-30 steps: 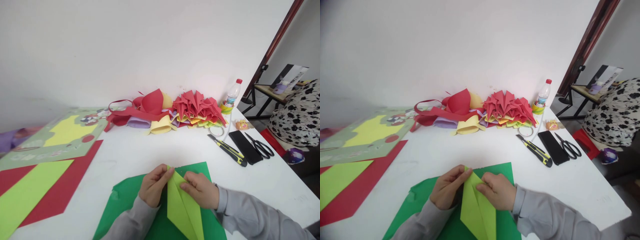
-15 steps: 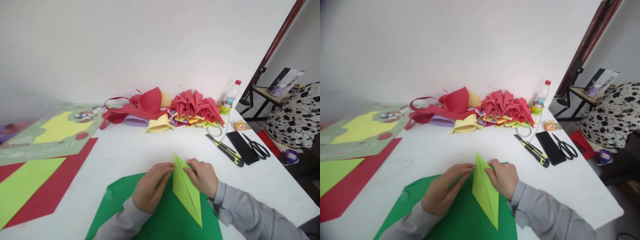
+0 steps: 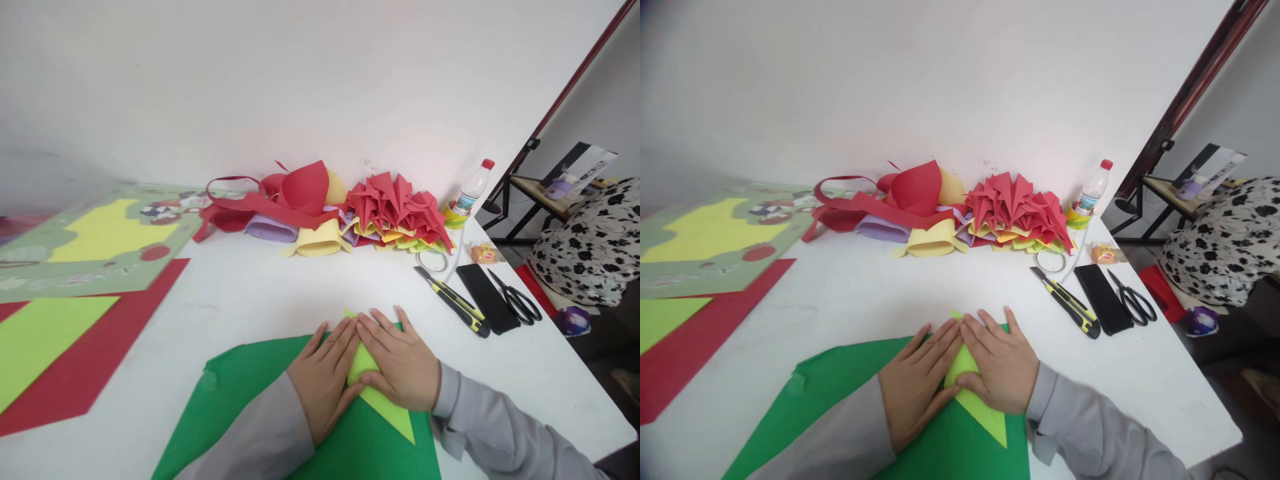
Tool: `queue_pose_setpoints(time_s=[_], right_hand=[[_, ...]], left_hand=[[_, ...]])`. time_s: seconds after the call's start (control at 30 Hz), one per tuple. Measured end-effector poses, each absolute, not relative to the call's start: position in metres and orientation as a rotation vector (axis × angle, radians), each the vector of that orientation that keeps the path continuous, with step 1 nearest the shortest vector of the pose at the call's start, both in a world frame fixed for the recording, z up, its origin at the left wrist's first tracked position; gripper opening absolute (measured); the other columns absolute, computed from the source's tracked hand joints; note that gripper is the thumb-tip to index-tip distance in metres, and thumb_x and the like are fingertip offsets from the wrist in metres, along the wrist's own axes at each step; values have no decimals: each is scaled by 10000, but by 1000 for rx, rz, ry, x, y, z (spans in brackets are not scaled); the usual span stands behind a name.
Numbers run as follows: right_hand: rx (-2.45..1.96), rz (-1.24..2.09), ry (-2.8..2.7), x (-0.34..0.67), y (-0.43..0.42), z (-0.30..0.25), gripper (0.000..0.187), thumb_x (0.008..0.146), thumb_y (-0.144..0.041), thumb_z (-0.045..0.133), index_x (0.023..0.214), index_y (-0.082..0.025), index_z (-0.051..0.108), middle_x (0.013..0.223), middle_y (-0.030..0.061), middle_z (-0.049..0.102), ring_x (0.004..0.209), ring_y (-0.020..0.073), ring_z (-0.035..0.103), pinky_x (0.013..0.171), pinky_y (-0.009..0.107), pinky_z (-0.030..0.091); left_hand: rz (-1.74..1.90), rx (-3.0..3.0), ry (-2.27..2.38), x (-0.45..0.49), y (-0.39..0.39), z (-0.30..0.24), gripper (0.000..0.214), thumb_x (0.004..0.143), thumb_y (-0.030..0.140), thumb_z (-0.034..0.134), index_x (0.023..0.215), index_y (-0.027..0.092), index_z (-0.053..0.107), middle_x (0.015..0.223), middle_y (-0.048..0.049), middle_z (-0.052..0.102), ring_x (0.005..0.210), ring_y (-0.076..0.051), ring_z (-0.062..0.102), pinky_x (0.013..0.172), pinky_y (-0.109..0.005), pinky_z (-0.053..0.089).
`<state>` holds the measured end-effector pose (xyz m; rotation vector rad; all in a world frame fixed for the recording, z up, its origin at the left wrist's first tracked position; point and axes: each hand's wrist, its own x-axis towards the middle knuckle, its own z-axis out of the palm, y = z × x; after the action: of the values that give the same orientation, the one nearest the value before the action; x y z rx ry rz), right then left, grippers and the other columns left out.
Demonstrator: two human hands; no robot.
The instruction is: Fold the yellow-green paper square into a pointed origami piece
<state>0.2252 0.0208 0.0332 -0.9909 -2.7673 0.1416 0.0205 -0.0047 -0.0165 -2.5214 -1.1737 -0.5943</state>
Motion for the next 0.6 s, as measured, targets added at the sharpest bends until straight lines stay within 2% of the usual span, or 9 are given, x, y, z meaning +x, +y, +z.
queue_pose_setpoints(time_s=[0.07, 0.2, 0.3, 0.47, 0.53, 0.6], right_hand=[[-1037, 154, -2801, 227, 17, 34, 682, 993, -512, 427, 1525, -120, 256, 1580, 146, 298, 1466, 308, 253, 1188, 631, 114], [-1061, 161, -2819, 228, 16, 33, 661, 1000, -504, 408, 1522, -123, 270, 1589, 136, 273, 1475, 304, 237, 1194, 633, 70], [-1061, 188, -2818, 227, 18, 34, 651, 1004, -502, 393, 1520, -123, 275, 1584, 142, 285, 1476, 302, 237, 1192, 638, 73], [-1080, 254, -2754, 228, 18, 37, 707, 980, -475, 444, 1513, -57, 242, 1562, 212, 306, 1467, 351, 241, 1155, 692, 135], [-1069, 291, -2680, 229, 18, 36, 643, 986, -393, 436, 1499, -54, 250, 1527, 220, 373, 1453, 341, 281, 1156, 681, 159], [-1074, 346, -2554, 231, 19, 34, 525, 996, -295, 393, 1472, -97, 295, 1460, 196, 477, 1419, 296, 362, 1171, 640, 185]], left_hand=[[-607, -2505, -1229, 20, -5, -17, 711, 987, 559, 257, 1379, -2, 450, 1451, -234, 488, 1390, -344, 390, 1146, -508, 247], [-652, -2507, -1292, 16, -3, -17, 801, 947, 634, 285, 1390, -21, 414, 1462, -268, 457, 1416, -355, 347, 1149, -508, 263], [-734, -2531, -1303, 16, -3, -17, 791, 945, 616, 316, 1435, -4, 349, 1445, -264, 480, 1410, -352, 362, 1142, -522, 295], [-807, -2516, -1288, 20, -10, -9, 629, 961, 502, 386, 1355, 14, 440, 1353, -253, 570, 1334, -363, 463, 1118, -548, 339], [-836, -2525, -1274, 22, -13, -6, 585, 969, 451, 382, 1347, 8, 438, 1312, -245, 600, 1305, -364, 490, 1111, -552, 351], [-871, -2543, -1267, 22, -15, -3, 553, 967, 411, 392, 1360, 24, 433, 1279, -226, 624, 1283, -358, 510, 1105, -553, 363]])
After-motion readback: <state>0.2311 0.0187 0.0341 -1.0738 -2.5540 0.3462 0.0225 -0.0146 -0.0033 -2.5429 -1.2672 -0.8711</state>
